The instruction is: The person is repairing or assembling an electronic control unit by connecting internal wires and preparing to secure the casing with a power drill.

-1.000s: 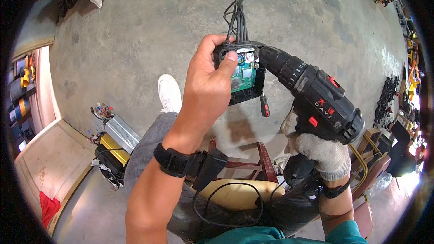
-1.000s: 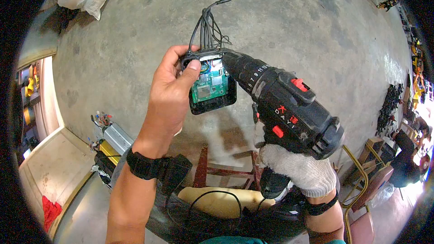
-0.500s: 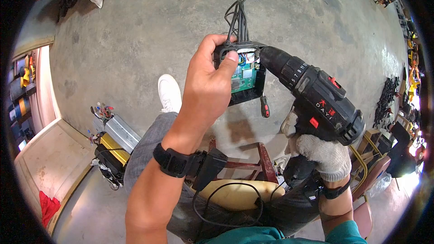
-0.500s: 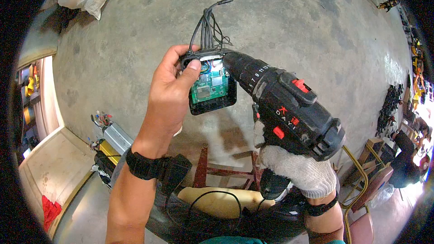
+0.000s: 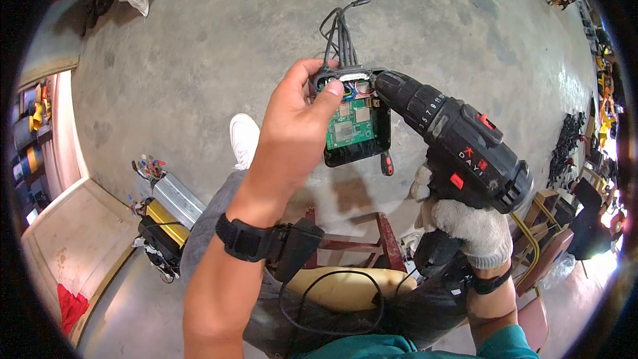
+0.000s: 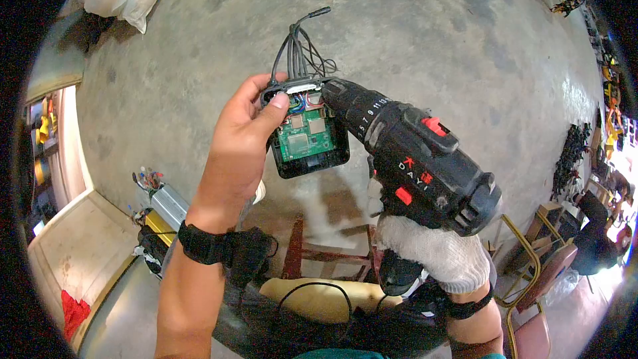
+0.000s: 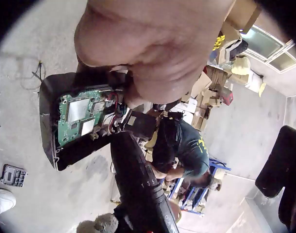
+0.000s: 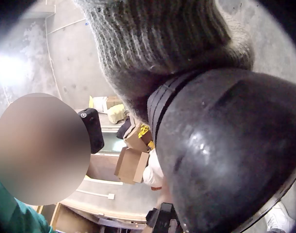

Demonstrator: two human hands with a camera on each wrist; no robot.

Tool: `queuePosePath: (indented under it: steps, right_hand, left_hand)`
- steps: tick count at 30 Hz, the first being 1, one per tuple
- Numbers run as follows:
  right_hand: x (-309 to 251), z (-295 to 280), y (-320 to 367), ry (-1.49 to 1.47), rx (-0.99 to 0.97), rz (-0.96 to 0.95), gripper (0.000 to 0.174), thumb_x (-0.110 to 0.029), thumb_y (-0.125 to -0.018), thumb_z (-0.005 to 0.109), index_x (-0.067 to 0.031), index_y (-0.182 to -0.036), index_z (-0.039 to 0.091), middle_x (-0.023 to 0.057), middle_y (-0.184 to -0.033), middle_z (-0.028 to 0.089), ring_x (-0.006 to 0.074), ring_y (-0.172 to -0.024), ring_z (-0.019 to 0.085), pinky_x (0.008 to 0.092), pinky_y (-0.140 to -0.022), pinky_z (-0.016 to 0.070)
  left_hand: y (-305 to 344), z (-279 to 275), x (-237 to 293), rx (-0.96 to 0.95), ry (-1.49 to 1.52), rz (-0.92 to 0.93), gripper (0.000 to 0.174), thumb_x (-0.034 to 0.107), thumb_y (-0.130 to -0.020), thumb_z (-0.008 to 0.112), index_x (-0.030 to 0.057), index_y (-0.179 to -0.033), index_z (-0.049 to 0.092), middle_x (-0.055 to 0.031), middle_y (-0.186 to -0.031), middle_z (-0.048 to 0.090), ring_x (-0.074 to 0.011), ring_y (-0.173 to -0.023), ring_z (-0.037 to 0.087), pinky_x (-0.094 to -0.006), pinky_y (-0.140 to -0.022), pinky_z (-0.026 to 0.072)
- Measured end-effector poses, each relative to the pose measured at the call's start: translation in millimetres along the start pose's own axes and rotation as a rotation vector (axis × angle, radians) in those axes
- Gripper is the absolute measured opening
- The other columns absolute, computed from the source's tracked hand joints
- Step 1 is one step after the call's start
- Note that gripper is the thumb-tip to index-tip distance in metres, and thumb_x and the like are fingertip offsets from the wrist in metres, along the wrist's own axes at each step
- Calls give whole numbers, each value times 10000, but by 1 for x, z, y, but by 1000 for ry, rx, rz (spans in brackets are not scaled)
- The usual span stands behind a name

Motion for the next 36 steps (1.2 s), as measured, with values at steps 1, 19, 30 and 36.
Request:
queuePosePath:
  steps: [1,19,30,36]
  right_hand:
    - [4,0,0,6,18,70,463,-21,-772,758,-69,-1230,714,28,-1039,730,183,-924,688,365,-850,594]
    - [18,5,15,83,-141,-79,516,-56,-920,718,-65,-1418,584,72,-1218,691,186,-1095,665,365,-957,575]
    - [22,5,12,-12,-213,-104,373,-153,-1078,519,-38,-1431,553,89,-1274,650,208,-1136,630,330,-1046,532]
    - [15,5,12,219,-182,-151,474,-126,-974,671,-66,-1436,583,92,-1271,674,223,-1145,651,360,-993,563]
  left_hand:
    - [-1,0,-1,-8,33,-7,313,82,-1072,594,-81,-1338,570,-98,-1115,697,-120,-990,649,-283,-877,531]
    - [0,7,2,-2,-136,38,304,40,-1036,604,-55,-1324,591,-76,-1082,696,-113,-941,641,-280,-837,522]
    - [-1,6,-1,-7,-211,61,313,52,-1026,599,-60,-1318,579,-115,-1087,701,-153,-949,660,-320,-869,531]
    - [0,6,-1,-22,-258,72,320,59,-1031,591,-64,-1326,570,-140,-1111,697,-188,-987,666,-342,-907,528]
Point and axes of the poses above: each hand's wrist, its own y-axis away from the middle knuckle, its own z-axis out of the palm, x = y × z, the point moved 9 cm from there along -y, towards the middle knuckle
